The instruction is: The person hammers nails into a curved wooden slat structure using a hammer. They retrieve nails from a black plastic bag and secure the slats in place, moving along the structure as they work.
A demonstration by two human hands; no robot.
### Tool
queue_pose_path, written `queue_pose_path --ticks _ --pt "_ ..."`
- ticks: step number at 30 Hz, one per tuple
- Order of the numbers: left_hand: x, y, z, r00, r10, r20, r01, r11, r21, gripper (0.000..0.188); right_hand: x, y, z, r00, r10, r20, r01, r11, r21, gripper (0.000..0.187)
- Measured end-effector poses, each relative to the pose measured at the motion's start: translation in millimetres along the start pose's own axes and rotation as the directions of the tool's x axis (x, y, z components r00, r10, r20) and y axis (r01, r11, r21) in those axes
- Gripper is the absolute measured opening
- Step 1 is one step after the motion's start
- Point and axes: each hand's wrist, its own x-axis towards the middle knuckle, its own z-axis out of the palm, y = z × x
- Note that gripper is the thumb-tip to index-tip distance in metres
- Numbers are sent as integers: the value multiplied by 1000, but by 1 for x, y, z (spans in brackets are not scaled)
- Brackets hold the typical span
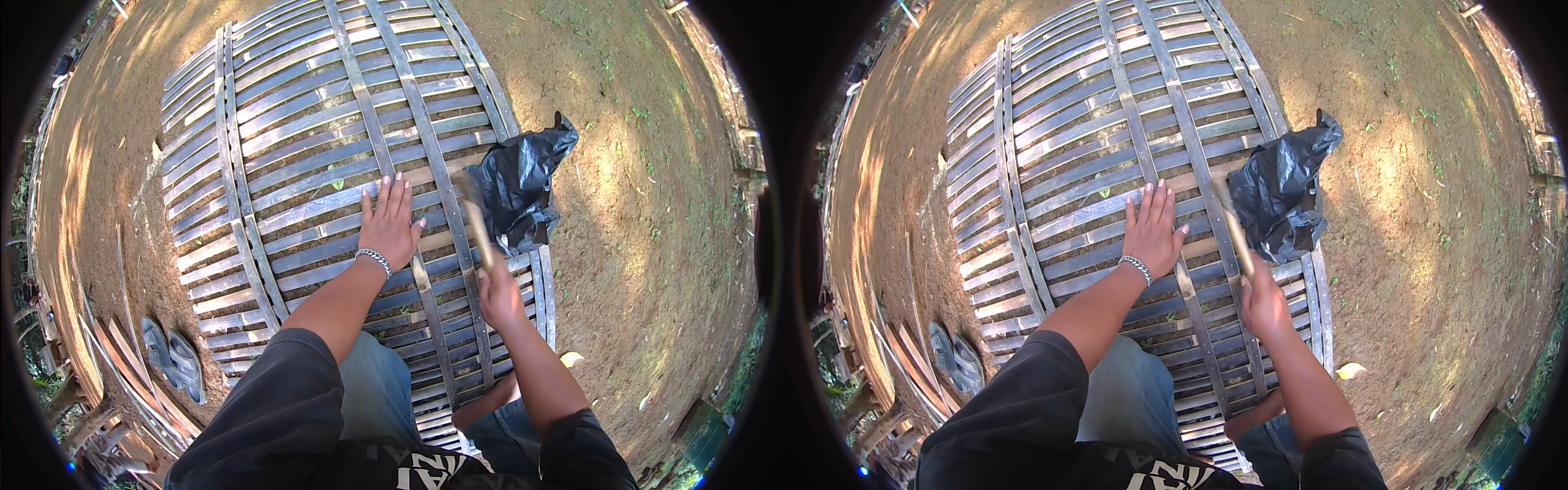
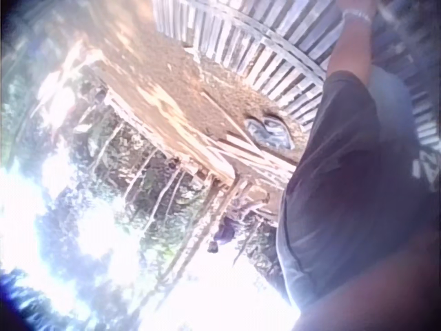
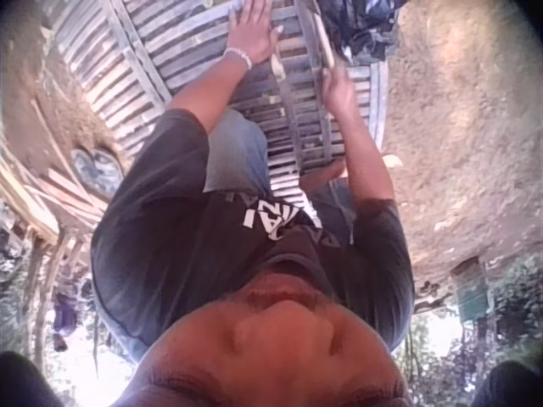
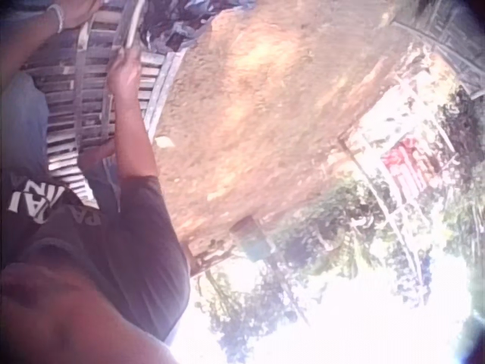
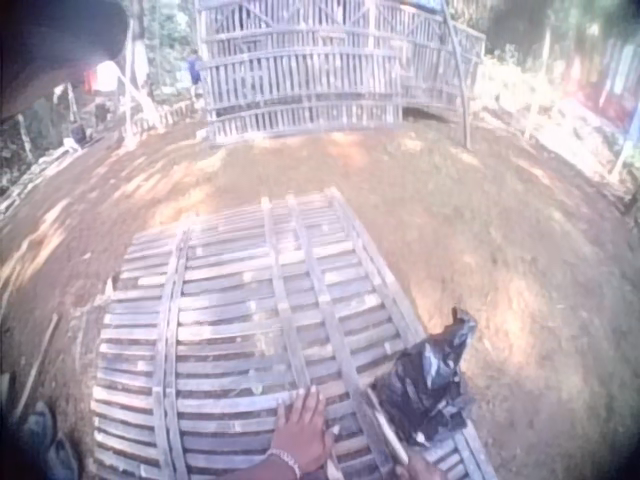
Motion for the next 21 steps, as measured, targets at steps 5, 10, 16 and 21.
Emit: queue_pose_path --ticks 5,10,16,21 --pt "-8 -5 -6 998 -27 55 28 1000 -5 72 7 -37 -9 992 -52 -113 65 991 120 45" --pt "-1 -2 -7 999 -24 38 23 1000 4 72 2 -2 2 943 -265 -202 282 958 58 44" --pt "-4 -4 -3 1000 -1 9 1 1000 -7 72 4 -13 1 990 -129 -64 133 989 66 42" --pt "-8 -4 -4 1000 -10 24 11 1000 -19 71 -5 -1 2 958 -236 -161 248 967 58 45"
